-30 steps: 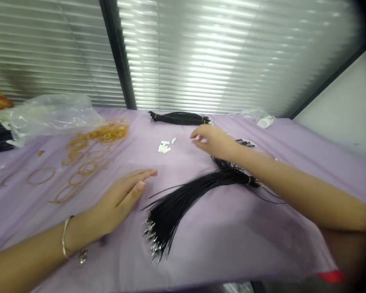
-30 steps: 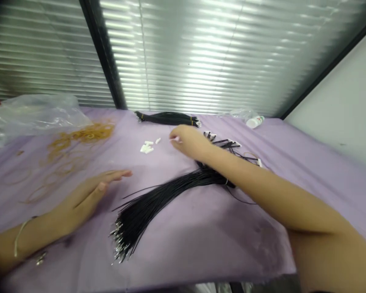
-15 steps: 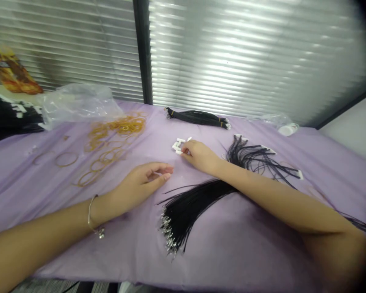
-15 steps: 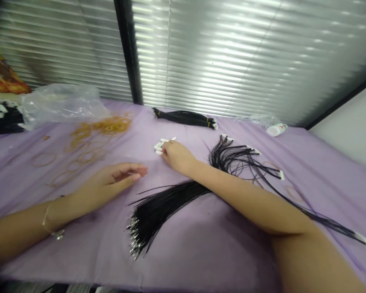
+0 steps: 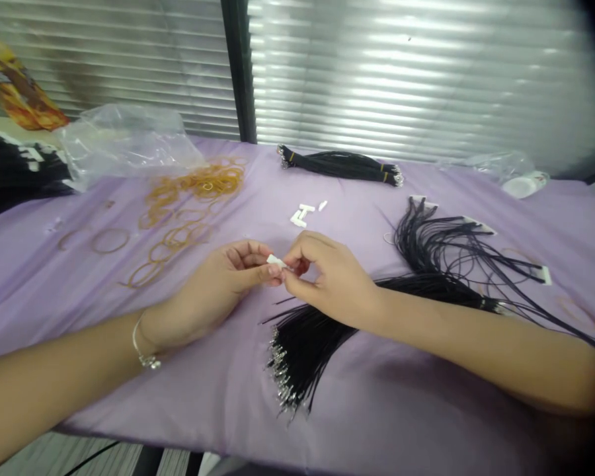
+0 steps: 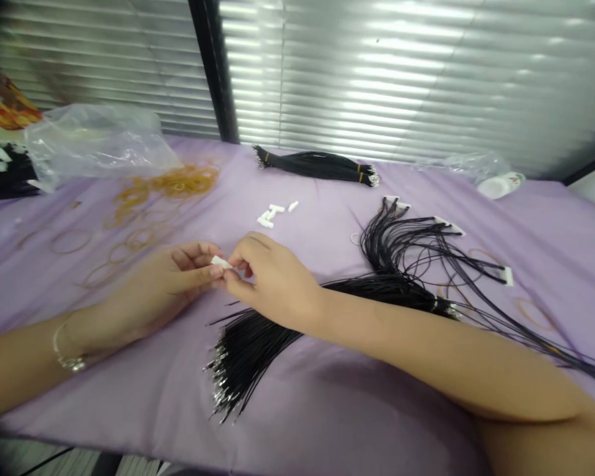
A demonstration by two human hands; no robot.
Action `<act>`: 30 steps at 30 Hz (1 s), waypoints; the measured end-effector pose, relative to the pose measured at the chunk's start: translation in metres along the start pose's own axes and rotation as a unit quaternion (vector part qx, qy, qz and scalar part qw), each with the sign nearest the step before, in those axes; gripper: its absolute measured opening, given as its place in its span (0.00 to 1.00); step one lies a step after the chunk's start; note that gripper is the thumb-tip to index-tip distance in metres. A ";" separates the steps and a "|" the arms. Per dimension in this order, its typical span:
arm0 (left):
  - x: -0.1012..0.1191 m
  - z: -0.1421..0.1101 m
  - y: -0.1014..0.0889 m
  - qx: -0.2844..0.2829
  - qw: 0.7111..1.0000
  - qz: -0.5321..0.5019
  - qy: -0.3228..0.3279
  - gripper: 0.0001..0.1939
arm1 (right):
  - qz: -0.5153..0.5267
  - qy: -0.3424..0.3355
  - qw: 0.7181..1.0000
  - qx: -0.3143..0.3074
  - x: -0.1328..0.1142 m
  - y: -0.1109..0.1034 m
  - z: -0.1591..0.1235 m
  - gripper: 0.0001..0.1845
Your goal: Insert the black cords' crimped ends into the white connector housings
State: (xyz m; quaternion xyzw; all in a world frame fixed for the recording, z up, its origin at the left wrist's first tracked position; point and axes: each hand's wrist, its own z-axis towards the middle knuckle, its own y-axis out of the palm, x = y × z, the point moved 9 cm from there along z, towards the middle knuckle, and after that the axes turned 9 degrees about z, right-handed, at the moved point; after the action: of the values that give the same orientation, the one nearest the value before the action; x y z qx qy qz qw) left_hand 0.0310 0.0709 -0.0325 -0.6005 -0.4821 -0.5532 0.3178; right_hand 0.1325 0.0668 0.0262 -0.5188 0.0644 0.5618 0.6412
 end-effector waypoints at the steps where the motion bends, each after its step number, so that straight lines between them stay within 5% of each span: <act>1: -0.002 0.000 0.000 -0.005 1.000 -0.011 -0.015 0.08 | -0.003 -0.002 1.000 -0.007 -0.001 0.001 0.000 0.08; 6: -0.005 0.003 -0.002 -0.004 0.998 -0.047 -0.048 0.06 | -0.038 -0.023 0.996 -0.074 -0.012 0.001 -0.004 0.07; 10: -0.004 0.006 -0.003 -0.006 0.998 -0.048 -0.036 0.05 | -0.056 -0.021 0.959 -0.278 -0.006 0.032 -0.019 0.08; 13: -0.006 0.006 -0.001 -0.015 0.998 -0.039 -0.045 0.06 | -0.084 -0.104 0.919 -0.370 -0.010 0.049 -0.030 0.13; 16: -0.007 0.005 0.001 -0.021 0.998 -0.024 -0.055 0.06 | -0.091 -0.121 0.917 -0.370 -0.011 0.051 -0.029 0.14; 23: -0.008 0.004 0.000 -0.023 0.998 -0.022 -0.058 0.06 | -0.108 0.032 0.925 -0.362 -0.006 0.049 -0.028 0.08; 30: -0.008 0.006 -0.002 -0.002 0.998 -0.022 -0.055 0.07 | -0.169 0.009 0.937 -0.305 -0.008 0.047 -0.035 0.11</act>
State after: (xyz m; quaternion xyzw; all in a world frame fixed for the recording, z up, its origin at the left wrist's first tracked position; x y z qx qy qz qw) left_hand 0.0315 0.0749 -0.0421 -0.6202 -0.5107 -0.5268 0.2774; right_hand 0.1100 0.0277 -0.0124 -0.6975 -0.1930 0.4335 0.5370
